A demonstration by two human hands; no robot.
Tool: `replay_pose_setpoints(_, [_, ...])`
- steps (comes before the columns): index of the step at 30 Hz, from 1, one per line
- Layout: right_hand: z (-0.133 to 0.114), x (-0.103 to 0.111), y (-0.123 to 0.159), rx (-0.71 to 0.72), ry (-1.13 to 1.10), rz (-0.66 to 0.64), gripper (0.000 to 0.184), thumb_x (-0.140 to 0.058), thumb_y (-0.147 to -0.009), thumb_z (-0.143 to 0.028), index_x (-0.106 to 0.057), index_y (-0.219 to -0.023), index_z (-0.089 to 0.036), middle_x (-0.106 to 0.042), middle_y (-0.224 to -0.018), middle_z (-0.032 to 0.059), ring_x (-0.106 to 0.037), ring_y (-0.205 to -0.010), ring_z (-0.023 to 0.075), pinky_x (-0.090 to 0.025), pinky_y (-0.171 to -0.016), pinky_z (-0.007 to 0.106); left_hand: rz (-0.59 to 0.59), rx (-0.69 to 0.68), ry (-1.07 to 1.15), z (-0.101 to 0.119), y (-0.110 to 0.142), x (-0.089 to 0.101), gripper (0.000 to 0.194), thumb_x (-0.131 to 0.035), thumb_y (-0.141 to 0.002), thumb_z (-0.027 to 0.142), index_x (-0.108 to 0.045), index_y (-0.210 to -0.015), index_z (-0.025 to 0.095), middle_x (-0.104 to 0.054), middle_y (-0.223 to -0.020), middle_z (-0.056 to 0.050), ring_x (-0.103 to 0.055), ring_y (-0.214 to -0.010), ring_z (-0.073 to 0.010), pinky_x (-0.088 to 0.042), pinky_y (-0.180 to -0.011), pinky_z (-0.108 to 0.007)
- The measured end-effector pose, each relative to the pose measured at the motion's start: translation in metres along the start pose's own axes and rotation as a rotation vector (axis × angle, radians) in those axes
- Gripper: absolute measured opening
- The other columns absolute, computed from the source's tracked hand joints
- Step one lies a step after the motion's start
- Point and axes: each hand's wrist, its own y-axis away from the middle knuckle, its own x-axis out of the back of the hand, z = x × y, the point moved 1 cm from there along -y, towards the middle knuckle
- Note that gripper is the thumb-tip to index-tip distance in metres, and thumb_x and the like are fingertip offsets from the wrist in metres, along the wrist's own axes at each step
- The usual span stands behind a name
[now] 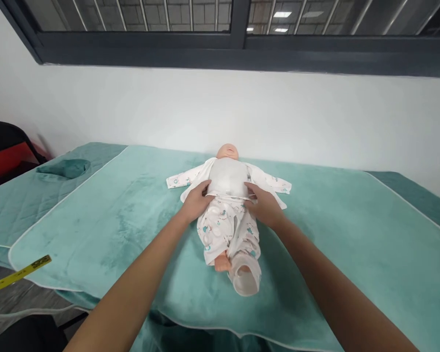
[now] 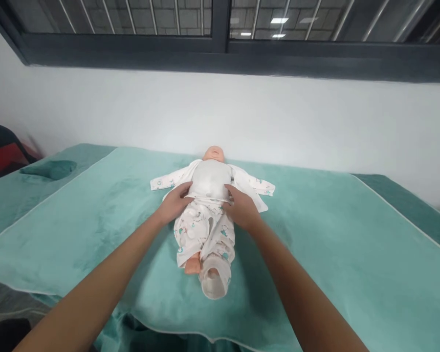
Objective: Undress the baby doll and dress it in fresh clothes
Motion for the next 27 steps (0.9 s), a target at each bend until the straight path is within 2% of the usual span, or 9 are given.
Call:
replay_pose_setpoints(4, [0.010,0.009,-0.025,0.036,-0.025,0.065,0.042,-0.053,-0.079,-0.025,-0.062,-0.120,-0.023,-0.070,-0.087,0.0035,-0.063,-0.080,0.0219,-0.046,-0.077,0.034,0.130,0.023,-0.102,0.001,-0.023,0.000,0.028,-0.061,-0.074,0.022,-0.070,-0.100,0.019,-0.073,-0.107,-0.006,-0.065,-0.100,-0.0236,-0.047,-0.095,-0.037])
replay_pose_setpoints(7, [0.011,0.012,-0.052,0.010,-0.041,0.057,0.028,-0.050,-0.083,-0.031,-0.066,-0.104,-0.024,-0.055,-0.058,-0.0031,-0.050,-0.059,0.0176,-0.038,-0.061,0.030,0.211,0.066,-0.168,-0.002,-0.047,0.002,0.013,-0.060,-0.076,0.026,-0.070,-0.081,0.019,-0.073,-0.088,-0.003,-0.064,-0.088,-0.0223,-0.048,-0.085,-0.034])
replay_pose_setpoints(9, [0.012,0.009,-0.066,-0.018,-0.100,0.056,0.022,-0.052,-0.084,-0.035,-0.067,-0.096,-0.024,-0.046,-0.052,-0.0049,-0.045,-0.055,0.0163,-0.034,-0.058,0.029,0.246,0.096,-0.154,-0.008,-0.060,0.001,0.012,-0.061,-0.076,0.030,-0.067,-0.078,0.020,-0.070,-0.081,-0.002,-0.062,-0.083,-0.0209,-0.047,-0.078,-0.032])
replay_pose_setpoints(13, [0.023,-0.007,-0.078,-0.110,-0.344,0.139,0.023,-0.058,-0.081,-0.045,-0.063,-0.086,-0.022,-0.044,-0.056,-0.0050,-0.043,-0.057,0.0148,-0.036,-0.057,0.028,0.294,0.138,-0.090,-0.024,-0.069,-0.005,0.015,-0.063,-0.075,0.032,-0.063,-0.082,0.020,-0.064,-0.074,0.001,-0.058,-0.074,-0.0175,-0.045,-0.070,-0.029])
replay_pose_setpoints(15, [0.030,-0.013,-0.080,-0.115,-0.403,0.176,0.026,-0.061,-0.080,-0.047,-0.061,-0.084,-0.022,-0.050,-0.062,-0.0031,-0.047,-0.061,0.0153,-0.039,-0.060,0.029,0.303,0.047,-0.124,-0.026,-0.067,-0.007,0.015,-0.060,-0.077,0.030,-0.063,-0.088,0.020,-0.065,-0.081,0.000,-0.057,-0.076,-0.0173,-0.045,-0.072,-0.029])
replay_pose_setpoints(19, [0.035,-0.012,-0.085,0.116,-0.342,0.204,0.021,-0.061,-0.083,-0.044,-0.058,-0.080,-0.023,-0.065,-0.104,0.0066,-0.058,-0.097,0.0224,-0.044,-0.087,0.036,0.259,-0.235,-0.329,-0.020,-0.067,-0.009,0.019,-0.054,-0.080,0.021,-0.065,-0.096,0.021,-0.067,-0.104,-0.006,-0.059,-0.096,-0.0205,-0.045,-0.085,-0.030])
replay_pose_setpoints(22, [0.029,-0.007,-0.089,0.172,-0.256,0.108,0.019,-0.055,-0.089,-0.041,-0.058,-0.082,-0.023,-0.062,-0.126,0.0077,-0.053,-0.120,0.0254,-0.038,-0.099,0.038,0.220,-0.226,-0.450,-0.011,-0.077,-0.009,0.015,-0.055,-0.083,0.024,-0.066,-0.094,0.021,-0.069,-0.097,-0.006,-0.061,-0.091,-0.0216,-0.044,-0.084,-0.031])
replay_pose_setpoints(24, [0.025,-0.004,-0.092,0.140,-0.151,0.058,0.018,-0.051,-0.091,-0.039,-0.059,-0.086,-0.024,-0.067,-0.116,0.0076,-0.058,-0.109,0.0255,-0.041,-0.090,0.037,0.212,-0.163,-0.496,-0.006,-0.088,-0.010,0.014,-0.055,-0.086,0.029,-0.066,-0.088,0.020,-0.069,-0.086,-0.005,-0.060,-0.082,-0.0215,-0.043,-0.079,-0.031])
replay_pose_setpoints(27, [0.023,0.001,-0.102,0.101,0.021,0.050,0.020,-0.046,-0.092,-0.038,-0.057,-0.083,-0.024,-0.066,-0.082,0.0043,-0.057,-0.076,0.0221,-0.037,-0.067,0.032,0.196,-0.074,-0.458,-0.002,-0.107,-0.011,0.018,-0.055,-0.087,0.033,-0.065,-0.079,0.020,-0.065,-0.071,-0.003,-0.057,-0.072,-0.0200,-0.040,-0.071,-0.030])
